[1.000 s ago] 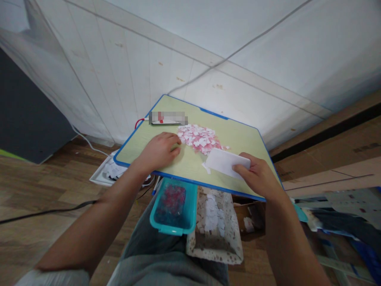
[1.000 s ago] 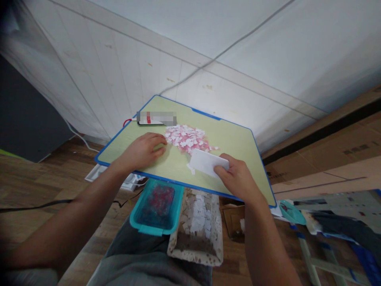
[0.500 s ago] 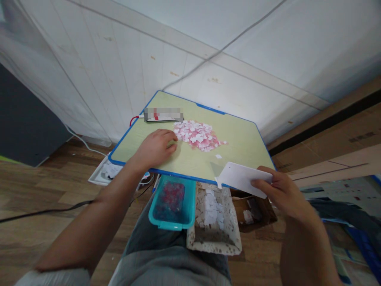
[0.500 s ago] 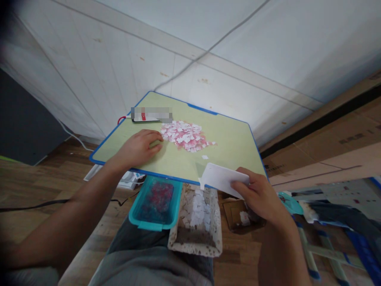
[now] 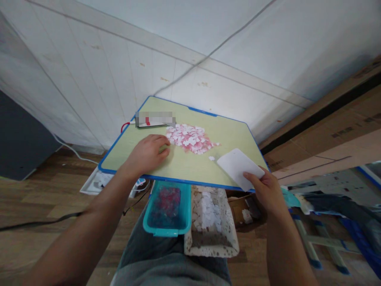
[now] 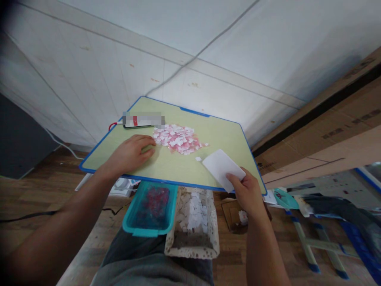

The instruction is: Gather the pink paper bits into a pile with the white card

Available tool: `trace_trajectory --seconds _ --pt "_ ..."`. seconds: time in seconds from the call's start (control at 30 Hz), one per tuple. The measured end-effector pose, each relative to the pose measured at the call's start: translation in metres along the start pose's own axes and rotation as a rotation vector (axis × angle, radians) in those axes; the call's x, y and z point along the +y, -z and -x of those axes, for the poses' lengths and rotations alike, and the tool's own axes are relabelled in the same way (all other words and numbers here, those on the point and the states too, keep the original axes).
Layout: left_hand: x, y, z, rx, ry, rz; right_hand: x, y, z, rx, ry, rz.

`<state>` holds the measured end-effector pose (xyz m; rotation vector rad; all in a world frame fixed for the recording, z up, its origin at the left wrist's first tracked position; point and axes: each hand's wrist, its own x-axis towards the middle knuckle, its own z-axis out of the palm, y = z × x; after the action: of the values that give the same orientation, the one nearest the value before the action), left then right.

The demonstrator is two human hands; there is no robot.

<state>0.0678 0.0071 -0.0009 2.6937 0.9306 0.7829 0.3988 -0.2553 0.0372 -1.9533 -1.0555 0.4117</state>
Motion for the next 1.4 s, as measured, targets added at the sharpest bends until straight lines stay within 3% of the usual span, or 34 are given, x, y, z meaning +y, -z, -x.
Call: trace_trajectory --seconds 0.27,0.53,0.8,1.0,1.2,1.4 --pt "-0.001 0.000 0.001 0.005 -0.008 -0.002 -0.006 -0.015 -0.012 0.018 0.077 0.154" --pt "-0.001 0.000 0.000 -0.006 -0.009 -0.015 -0.022 -0.020 -0.012 -0.020 0.132 0.154" --pt "-0.001 0.000 0.000 -0.014 -0.004 -0.012 -0.036 -0.025 -0.008 -0.175 0.171 0.161" --pt "-0.001 -0.001 0.000 -0.001 0.002 0.012 -0.041 -0.026 -0.008 -0.049 0.185 0.233" --pt "-0.001 -0.001 0.000 0.003 -0.006 0.004 -0.052 -0.029 -0.001 -0.217 0.252 0.211" --pt "0.000 -0.001 0.000 0.008 -0.009 0.002 -0.044 -0.023 -0.007 -0.039 0.206 0.251"
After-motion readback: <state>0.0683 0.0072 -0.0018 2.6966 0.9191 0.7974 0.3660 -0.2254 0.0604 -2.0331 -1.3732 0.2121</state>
